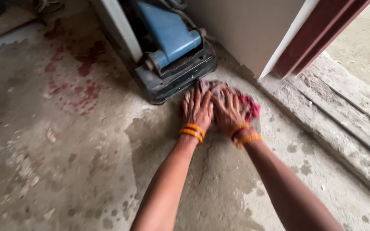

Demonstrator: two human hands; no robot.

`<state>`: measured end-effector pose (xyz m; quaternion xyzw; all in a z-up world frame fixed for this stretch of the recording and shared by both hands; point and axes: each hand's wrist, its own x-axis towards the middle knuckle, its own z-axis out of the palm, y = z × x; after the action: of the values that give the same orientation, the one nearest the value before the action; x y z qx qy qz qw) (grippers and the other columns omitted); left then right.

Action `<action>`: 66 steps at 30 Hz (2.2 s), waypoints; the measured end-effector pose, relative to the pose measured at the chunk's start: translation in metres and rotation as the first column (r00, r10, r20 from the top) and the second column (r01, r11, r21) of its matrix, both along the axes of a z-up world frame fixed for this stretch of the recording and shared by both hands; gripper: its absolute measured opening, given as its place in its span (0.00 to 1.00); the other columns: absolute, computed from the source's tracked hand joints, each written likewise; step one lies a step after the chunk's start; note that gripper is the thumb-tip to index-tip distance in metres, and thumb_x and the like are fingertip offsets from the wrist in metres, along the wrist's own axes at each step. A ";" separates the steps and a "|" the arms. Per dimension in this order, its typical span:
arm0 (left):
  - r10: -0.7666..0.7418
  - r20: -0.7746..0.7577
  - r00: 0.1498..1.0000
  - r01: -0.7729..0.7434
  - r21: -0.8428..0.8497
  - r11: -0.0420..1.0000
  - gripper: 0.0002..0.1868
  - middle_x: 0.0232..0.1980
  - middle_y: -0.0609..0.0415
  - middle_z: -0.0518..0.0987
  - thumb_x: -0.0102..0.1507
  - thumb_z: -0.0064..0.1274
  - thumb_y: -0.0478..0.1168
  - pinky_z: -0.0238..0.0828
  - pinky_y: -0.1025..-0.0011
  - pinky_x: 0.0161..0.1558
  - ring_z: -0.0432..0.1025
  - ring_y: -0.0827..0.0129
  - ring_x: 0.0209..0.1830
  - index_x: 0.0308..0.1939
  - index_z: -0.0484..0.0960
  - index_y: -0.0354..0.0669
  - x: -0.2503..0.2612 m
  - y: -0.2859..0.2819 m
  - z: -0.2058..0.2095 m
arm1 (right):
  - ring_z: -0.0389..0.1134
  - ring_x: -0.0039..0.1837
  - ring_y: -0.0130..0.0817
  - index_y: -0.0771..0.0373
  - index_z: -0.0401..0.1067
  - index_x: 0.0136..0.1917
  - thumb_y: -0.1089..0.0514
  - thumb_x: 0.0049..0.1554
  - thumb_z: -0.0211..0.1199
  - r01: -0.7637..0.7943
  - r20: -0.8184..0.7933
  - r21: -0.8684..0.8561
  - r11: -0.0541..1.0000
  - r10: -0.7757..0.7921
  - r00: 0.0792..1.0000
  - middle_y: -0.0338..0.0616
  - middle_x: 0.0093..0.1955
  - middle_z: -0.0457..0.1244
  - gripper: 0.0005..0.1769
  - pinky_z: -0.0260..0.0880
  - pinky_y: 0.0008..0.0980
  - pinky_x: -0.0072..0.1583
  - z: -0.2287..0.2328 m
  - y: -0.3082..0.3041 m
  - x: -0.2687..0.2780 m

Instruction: The person rinses a cloth in a bucket of water and wipes a concrete floor by hand, moving across the room to clean multiple areas.

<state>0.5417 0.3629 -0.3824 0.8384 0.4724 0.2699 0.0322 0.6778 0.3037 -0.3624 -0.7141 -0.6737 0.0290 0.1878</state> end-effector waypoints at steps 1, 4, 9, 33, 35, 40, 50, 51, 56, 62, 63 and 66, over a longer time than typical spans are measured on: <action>0.003 0.006 1.000 -0.003 0.138 0.990 0.29 0.81 0.43 0.56 0.69 0.45 0.52 0.40 0.42 0.77 0.51 0.47 0.80 0.73 0.67 0.50 0.007 0.015 -0.004 | 0.40 0.82 0.64 0.37 0.58 0.75 0.46 0.59 0.55 0.004 -0.001 -0.002 1.000 -0.004 1.000 0.49 0.83 0.41 0.30 0.39 0.93 0.62 0.004 0.017 0.011; 0.098 -0.151 0.984 -0.063 0.224 0.973 0.27 0.81 0.45 0.56 0.72 0.44 0.52 0.40 0.43 0.80 0.51 0.51 0.84 0.73 0.68 0.48 0.021 0.034 -0.012 | 0.38 0.80 0.70 0.41 0.54 0.77 0.46 0.58 0.56 -0.110 0.064 -0.099 0.989 0.116 0.991 0.53 0.84 0.38 0.34 0.43 0.93 0.59 0.009 0.050 0.032; 0.100 -0.112 0.989 -0.083 0.139 0.987 0.30 0.80 0.43 0.57 0.68 0.44 0.50 0.41 0.46 0.78 0.52 0.48 0.79 0.75 0.68 0.47 0.022 0.017 0.002 | 0.38 0.82 0.66 0.37 0.56 0.76 0.44 0.60 0.57 -0.097 0.034 -0.121 0.988 0.101 0.994 0.51 0.84 0.38 0.32 0.41 0.90 0.64 0.012 0.038 0.032; -0.257 0.010 0.966 0.253 -0.212 0.944 0.37 0.83 0.39 0.44 0.69 0.41 0.48 0.30 0.40 0.77 0.36 0.42 0.84 0.81 0.51 0.47 0.116 -0.265 -0.001 | 0.39 0.81 0.60 0.44 0.55 0.80 0.55 0.59 0.51 0.072 0.000 -0.072 0.995 -0.072 0.997 0.55 0.82 0.41 0.36 0.37 0.77 0.70 0.021 -0.286 0.119; -0.137 -0.125 0.983 0.090 -0.321 0.943 0.35 0.84 0.45 0.42 0.69 0.40 0.49 0.30 0.37 0.76 0.33 0.47 0.85 0.81 0.51 0.57 0.143 -0.203 -0.001 | 0.37 0.84 0.54 0.39 0.56 0.76 0.52 0.57 0.52 0.095 -0.039 -0.171 0.981 -0.103 0.994 0.45 0.84 0.39 0.33 0.40 0.78 0.68 0.030 -0.214 0.137; -0.183 -0.263 0.947 0.046 -0.454 0.890 0.38 0.84 0.47 0.38 0.66 0.41 0.51 0.31 0.33 0.72 0.30 0.50 0.83 0.80 0.48 0.59 0.153 -0.140 -0.001 | 0.40 0.81 0.61 0.34 0.56 0.75 0.47 0.60 0.52 0.096 -0.068 -0.242 0.966 -0.115 0.991 0.44 0.84 0.40 0.30 0.49 0.72 0.65 0.036 -0.175 0.148; -0.070 -0.016 0.997 0.063 -0.269 0.961 0.30 0.78 0.46 0.58 0.66 0.46 0.47 0.49 0.37 0.69 0.52 0.48 0.78 0.74 0.65 0.56 0.054 -0.268 -0.011 | 0.48 0.77 0.58 0.41 0.60 0.74 0.54 0.50 0.60 0.072 0.080 -0.109 0.991 -0.064 0.995 0.50 0.81 0.46 0.38 0.50 0.70 0.67 0.016 -0.272 0.054; -0.061 -0.030 0.998 0.051 -0.267 0.962 0.30 0.78 0.45 0.59 0.66 0.46 0.47 0.50 0.37 0.68 0.53 0.47 0.77 0.73 0.66 0.55 0.021 -0.292 -0.010 | 0.48 0.76 0.58 0.43 0.60 0.74 0.53 0.50 0.62 -0.006 0.038 -0.123 0.992 0.011 0.999 0.51 0.80 0.46 0.38 0.50 0.70 0.66 0.018 -0.292 0.030; 0.170 -0.073 0.983 -0.176 -0.075 0.982 0.28 0.73 0.43 0.66 0.64 0.48 0.41 0.56 0.43 0.71 0.61 0.44 0.74 0.70 0.70 0.50 -0.162 -0.399 0.005 | 0.50 0.75 0.61 0.45 0.62 0.73 0.51 0.51 0.62 -0.415 -0.002 -0.133 0.900 0.418 0.908 0.52 0.79 0.47 0.36 0.50 0.72 0.67 0.036 -0.355 -0.120; 0.349 -0.116 0.930 -0.359 -0.081 0.930 0.31 0.74 0.38 0.61 0.61 0.48 0.45 0.51 0.40 0.65 0.56 0.41 0.73 0.70 0.68 0.50 -0.296 -0.305 -0.004 | 0.32 0.83 0.62 0.42 0.48 0.81 0.43 0.62 0.52 -0.634 -0.040 -0.306 0.710 0.656 0.754 0.52 0.85 0.34 0.36 0.33 0.90 0.67 0.013 -0.215 -0.274; 0.360 -0.113 0.926 -0.370 -0.085 0.925 0.31 0.75 0.39 0.60 0.62 0.47 0.46 0.50 0.40 0.65 0.54 0.42 0.74 0.71 0.67 0.51 -0.309 -0.263 -0.007 | 0.29 0.84 0.61 0.42 0.46 0.82 0.44 0.61 0.52 -0.618 0.052 -0.240 0.748 0.646 0.762 0.52 0.86 0.32 0.39 0.31 0.91 0.66 0.003 -0.177 -0.293; 0.378 -0.122 0.917 -0.393 -0.131 0.910 0.31 0.77 0.42 0.56 0.64 0.45 0.48 0.47 0.42 0.68 0.51 0.44 0.76 0.73 0.64 0.55 -0.353 -0.129 -0.010 | 0.29 0.85 0.58 0.33 0.45 0.82 0.39 0.58 0.57 -0.466 0.083 -0.303 0.831 0.511 0.856 0.52 0.87 0.27 0.43 0.32 0.87 0.69 -0.011 -0.063 -0.339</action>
<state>0.1886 0.2338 -0.3923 0.7353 0.6491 0.1940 0.0202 0.3384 0.2409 -0.3731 -0.5364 -0.8364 0.1106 0.0195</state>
